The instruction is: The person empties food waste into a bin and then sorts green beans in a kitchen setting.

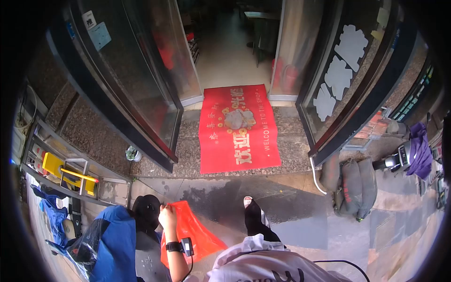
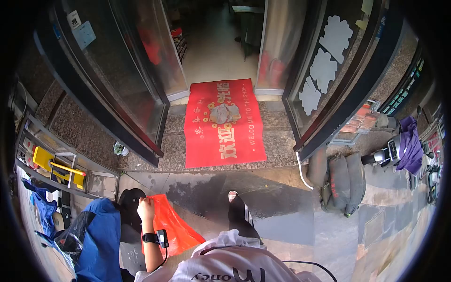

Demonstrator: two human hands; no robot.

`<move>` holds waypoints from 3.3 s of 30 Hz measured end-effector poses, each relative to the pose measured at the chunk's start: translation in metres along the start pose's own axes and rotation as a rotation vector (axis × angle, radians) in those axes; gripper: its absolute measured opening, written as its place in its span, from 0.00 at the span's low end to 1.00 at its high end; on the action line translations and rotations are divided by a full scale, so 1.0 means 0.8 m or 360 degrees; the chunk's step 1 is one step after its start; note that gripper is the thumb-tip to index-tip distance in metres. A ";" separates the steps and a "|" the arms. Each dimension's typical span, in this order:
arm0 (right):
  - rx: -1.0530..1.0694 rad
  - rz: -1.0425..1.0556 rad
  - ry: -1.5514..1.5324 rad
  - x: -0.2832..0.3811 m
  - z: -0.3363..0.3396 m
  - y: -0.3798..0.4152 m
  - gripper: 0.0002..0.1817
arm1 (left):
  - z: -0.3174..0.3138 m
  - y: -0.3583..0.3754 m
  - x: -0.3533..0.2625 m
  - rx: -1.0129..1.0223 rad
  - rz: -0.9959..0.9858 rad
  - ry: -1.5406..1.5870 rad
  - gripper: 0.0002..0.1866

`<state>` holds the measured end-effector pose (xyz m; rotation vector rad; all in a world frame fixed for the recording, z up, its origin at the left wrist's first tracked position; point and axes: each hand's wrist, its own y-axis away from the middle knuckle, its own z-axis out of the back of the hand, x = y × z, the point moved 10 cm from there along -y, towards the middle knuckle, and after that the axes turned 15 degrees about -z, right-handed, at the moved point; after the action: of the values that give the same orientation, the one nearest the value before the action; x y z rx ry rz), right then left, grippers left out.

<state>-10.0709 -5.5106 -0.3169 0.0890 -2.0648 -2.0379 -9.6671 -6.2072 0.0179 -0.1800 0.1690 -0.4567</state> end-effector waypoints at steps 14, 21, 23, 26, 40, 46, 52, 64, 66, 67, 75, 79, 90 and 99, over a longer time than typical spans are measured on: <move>0.0609 0.1234 0.1315 0.657 -0.960 0.162 0.09 | -0.064 -0.389 -0.015 0.0103 0.0225 -0.0100 0.15; 0.0427 0.1254 0.1460 0.791 -1.032 0.066 0.10 | -0.140 -0.642 -0.036 0.0154 0.0140 -0.0051 0.14; -0.0278 0.1981 0.2307 0.828 -0.944 -0.036 0.13 | -0.142 -0.720 -0.048 0.0239 0.0127 -0.0101 0.14; 0.0166 0.0803 0.1164 0.822 -0.789 -0.020 0.11 | -0.125 -0.835 -0.080 0.0188 0.0088 0.0013 0.14; 0.0649 0.0073 -0.0161 0.966 -0.957 -0.011 0.17 | -0.214 -1.223 -0.196 0.0324 -0.0124 0.0287 0.16; 0.0890 0.0393 0.0115 1.346 -1.361 0.074 0.13 | -0.192 -1.380 -0.215 0.0611 -0.0040 0.0340 0.14; 0.0969 0.0638 0.0725 1.570 -1.729 0.249 0.15 | -0.144 -1.517 -0.283 0.0584 0.0068 0.0370 0.16; 0.0640 0.0192 0.0804 1.746 -1.780 0.035 0.13 | -0.261 -1.859 -0.287 0.0173 0.0229 0.0263 0.15; 0.0624 0.0087 0.0610 1.788 -1.744 0.032 0.13 | -0.246 -1.964 -0.304 0.0190 0.0287 0.0192 0.14; 0.0632 0.0048 0.0509 1.806 -1.728 0.026 0.13 | -0.247 -2.015 -0.310 0.0183 0.0296 0.0261 0.15; 0.1059 -0.0198 0.0305 1.979 -1.888 0.039 0.14 | -0.306 -2.361 -0.381 0.0170 0.0074 0.0201 0.14; 0.1214 -0.0294 0.0689 2.098 -2.125 0.086 0.16 | -0.339 -2.497 -0.403 0.0159 0.0098 0.0180 0.14; 0.0987 0.0278 0.1461 2.407 -2.658 0.124 0.19 | -0.391 -2.810 -0.404 0.0092 0.0199 0.0107 0.15; 0.0944 0.0194 0.0689 2.613 -2.691 -0.121 0.09 | -0.521 -3.154 -0.391 0.0014 0.0192 -0.0048 0.13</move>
<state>-11.6558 -8.0550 -0.1506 0.4480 -2.2281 -1.1484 -11.0917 -8.3481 0.1804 -0.1670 0.1475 -0.3343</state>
